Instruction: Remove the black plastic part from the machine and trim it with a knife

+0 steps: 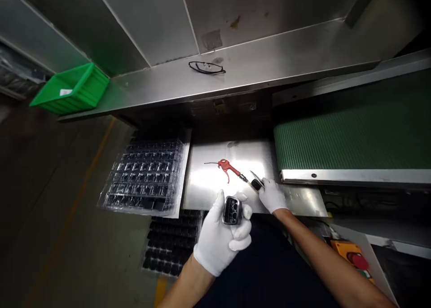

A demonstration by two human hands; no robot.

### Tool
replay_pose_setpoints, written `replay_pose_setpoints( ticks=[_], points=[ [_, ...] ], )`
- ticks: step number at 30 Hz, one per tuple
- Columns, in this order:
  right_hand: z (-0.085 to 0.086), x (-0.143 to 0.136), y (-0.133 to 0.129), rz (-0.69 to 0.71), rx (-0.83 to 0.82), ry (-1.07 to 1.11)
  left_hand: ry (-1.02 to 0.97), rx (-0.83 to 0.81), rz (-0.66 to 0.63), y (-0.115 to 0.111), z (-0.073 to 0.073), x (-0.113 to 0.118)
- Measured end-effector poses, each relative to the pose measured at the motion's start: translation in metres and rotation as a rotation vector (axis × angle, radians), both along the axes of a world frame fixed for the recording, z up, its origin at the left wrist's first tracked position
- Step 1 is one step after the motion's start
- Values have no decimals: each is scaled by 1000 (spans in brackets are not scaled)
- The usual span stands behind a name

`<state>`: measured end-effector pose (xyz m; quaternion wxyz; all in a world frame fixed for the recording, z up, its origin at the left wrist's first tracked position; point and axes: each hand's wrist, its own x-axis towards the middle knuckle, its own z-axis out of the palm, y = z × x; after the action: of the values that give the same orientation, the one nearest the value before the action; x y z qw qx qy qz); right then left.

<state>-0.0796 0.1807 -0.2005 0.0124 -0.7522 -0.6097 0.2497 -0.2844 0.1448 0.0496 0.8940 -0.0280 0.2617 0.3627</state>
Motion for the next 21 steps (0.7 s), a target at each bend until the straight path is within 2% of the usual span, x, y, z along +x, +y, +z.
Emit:
replay_pose_setpoints(
  ticks=[4,8,15,21],
  points=[
    [-4,3,5,81,-47,22,38,-59,68,-7,10,19],
    [-9,6,11,110,-83,28,180,-56,91,-4,19,20],
    [-9,-2,13,95,-74,-33,398,-1,81,13,22,-3],
    [-1,-17,11,43,-72,-139,276,33,121,27,18,-33]
  ],
)
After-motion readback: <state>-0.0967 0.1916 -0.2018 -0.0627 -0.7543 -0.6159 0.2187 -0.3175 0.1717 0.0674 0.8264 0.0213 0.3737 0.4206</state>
